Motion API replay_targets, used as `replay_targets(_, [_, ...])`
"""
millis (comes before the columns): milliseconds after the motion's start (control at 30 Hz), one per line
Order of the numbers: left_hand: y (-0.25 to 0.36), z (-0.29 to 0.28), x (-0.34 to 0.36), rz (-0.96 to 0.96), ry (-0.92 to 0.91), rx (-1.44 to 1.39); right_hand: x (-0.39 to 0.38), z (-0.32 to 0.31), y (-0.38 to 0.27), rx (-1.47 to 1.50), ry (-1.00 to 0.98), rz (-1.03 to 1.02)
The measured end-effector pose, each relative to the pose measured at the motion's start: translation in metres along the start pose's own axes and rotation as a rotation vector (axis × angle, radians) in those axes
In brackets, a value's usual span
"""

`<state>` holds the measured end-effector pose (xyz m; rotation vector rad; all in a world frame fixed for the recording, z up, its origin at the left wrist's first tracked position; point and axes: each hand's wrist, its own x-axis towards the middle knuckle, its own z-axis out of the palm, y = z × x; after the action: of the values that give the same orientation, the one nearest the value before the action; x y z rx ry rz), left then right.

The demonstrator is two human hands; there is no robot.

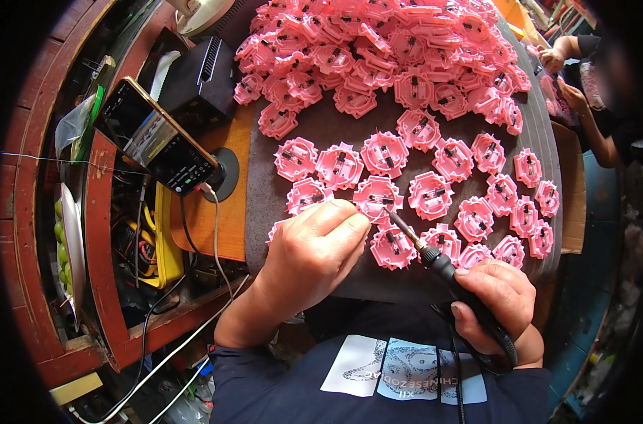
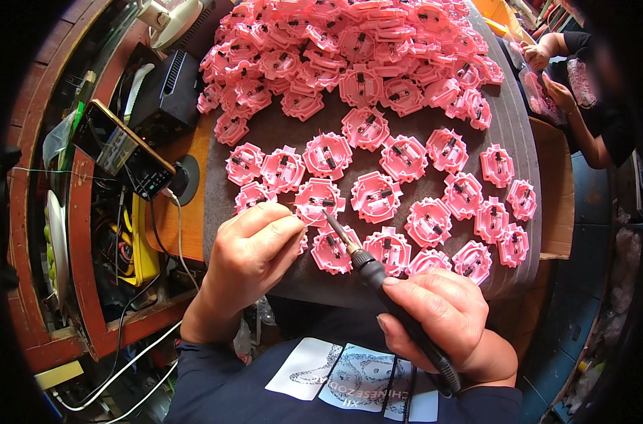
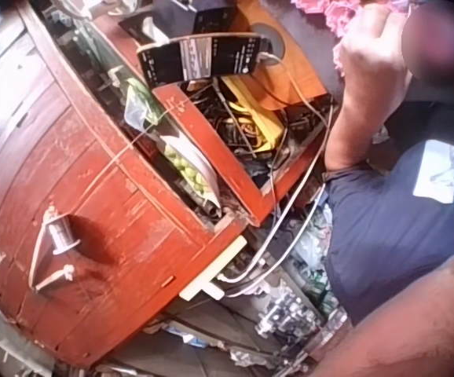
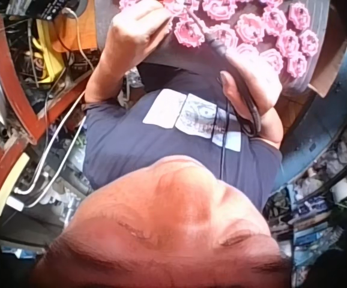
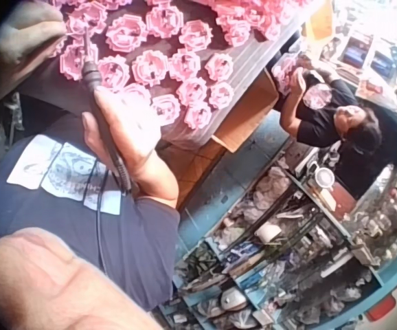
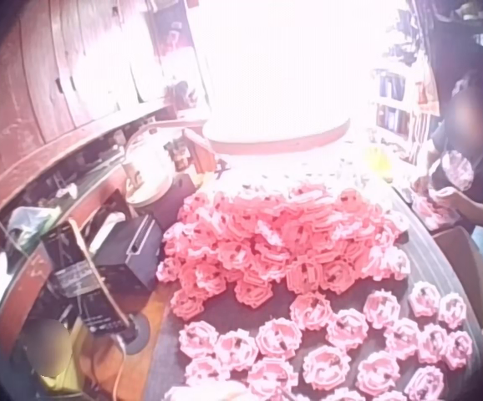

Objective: The person uses a soldering iron to attach small black components to pink plastic parts on a workbench. They handle each part individually, apply solder, and place the finished pieces back on the table. A second person works nearby with similar parts.

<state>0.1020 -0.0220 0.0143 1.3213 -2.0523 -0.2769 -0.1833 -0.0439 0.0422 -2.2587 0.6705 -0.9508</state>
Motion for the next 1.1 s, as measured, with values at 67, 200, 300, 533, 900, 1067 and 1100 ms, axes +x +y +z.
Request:
replay_targets(67, [0.001,-0.002,0.000,-0.008,0.003,-0.010,0.000,0.001,0.000,0.004,0.003,0.002])
replay_targets(200, [0.000,-0.013,-0.003,-0.045,0.055,-0.041,-0.001,-0.001,0.000,-0.014,0.008,-0.004])
replay_targets(300, [-0.005,-0.019,-0.005,-0.056,0.145,-0.063,-0.001,-0.002,-0.001,-0.012,0.024,0.002])
replay_targets(533, [-0.022,-0.021,0.006,0.060,0.018,-0.057,0.004,0.001,0.002,0.007,0.012,0.003])
replay_targets(900, [-0.026,-0.013,0.011,0.072,-0.026,-0.074,0.014,0.006,0.005,-0.002,0.003,-0.011])
replay_targets(1067, [-0.026,-0.012,0.011,0.076,-0.027,-0.069,0.015,0.007,0.007,-0.005,0.006,-0.010])
replay_targets(1100, [-0.026,-0.012,0.011,0.076,-0.029,-0.068,0.015,0.007,0.007,0.000,0.005,-0.010])
